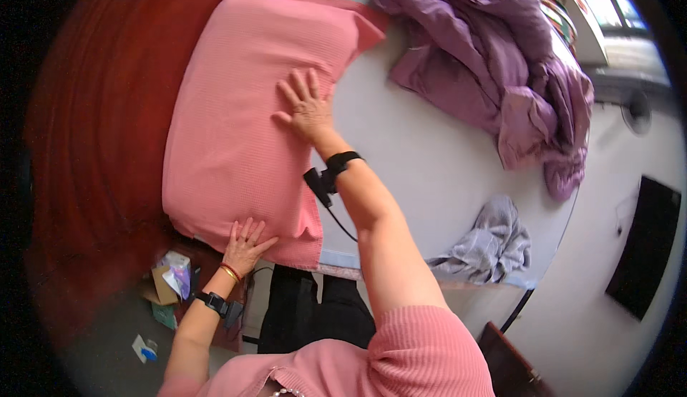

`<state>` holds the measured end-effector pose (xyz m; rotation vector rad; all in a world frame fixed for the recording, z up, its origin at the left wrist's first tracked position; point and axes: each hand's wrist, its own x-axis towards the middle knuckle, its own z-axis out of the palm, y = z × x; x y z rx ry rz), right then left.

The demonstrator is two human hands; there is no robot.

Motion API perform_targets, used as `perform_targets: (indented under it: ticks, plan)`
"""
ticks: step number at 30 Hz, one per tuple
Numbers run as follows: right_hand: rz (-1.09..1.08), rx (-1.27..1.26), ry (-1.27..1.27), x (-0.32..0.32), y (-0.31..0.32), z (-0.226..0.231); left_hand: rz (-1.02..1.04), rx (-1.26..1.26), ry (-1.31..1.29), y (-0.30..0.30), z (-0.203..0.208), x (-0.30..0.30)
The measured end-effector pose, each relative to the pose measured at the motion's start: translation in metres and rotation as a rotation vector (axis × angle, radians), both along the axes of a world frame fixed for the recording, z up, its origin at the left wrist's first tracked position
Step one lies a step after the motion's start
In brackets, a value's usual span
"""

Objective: The recorder folds a pink pillowcase, a grey towel, a green blanket, and a purple duvet on a bed.

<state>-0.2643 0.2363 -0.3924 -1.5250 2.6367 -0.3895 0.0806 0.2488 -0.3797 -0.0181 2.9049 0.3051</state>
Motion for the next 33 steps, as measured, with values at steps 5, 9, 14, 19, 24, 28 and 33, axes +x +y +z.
perform_targets:
  ticks: [5,9,14,19,24,28,33]
  plan:
    - [0.028,-0.050,-0.187,0.050,0.070,-0.015,0.086,0.087,-0.123,-0.001,0.010,0.002]
    - [-0.112,0.041,-0.459,0.098,0.241,-0.033,0.012,0.057,-0.174,0.001,0.024,-0.014]
    - [-0.845,0.191,-0.216,0.098,0.429,0.004,-0.034,-0.017,-0.263,0.011,0.039,-0.019]
    - [-1.740,0.053,-0.135,0.050,0.529,0.029,0.009,-0.090,-0.361,0.036,0.072,-0.034]
    - [-2.324,-1.161,-0.718,0.011,0.581,0.002,0.304,0.044,-0.176,0.072,0.068,-0.035]
    - [-2.128,-1.446,-0.936,0.007,0.683,-0.035,0.035,0.329,-0.100,0.170,0.078,-0.112]
    - [-1.256,-1.229,-1.290,0.039,0.538,0.068,-0.178,0.431,0.041,0.286,0.168,-0.188]
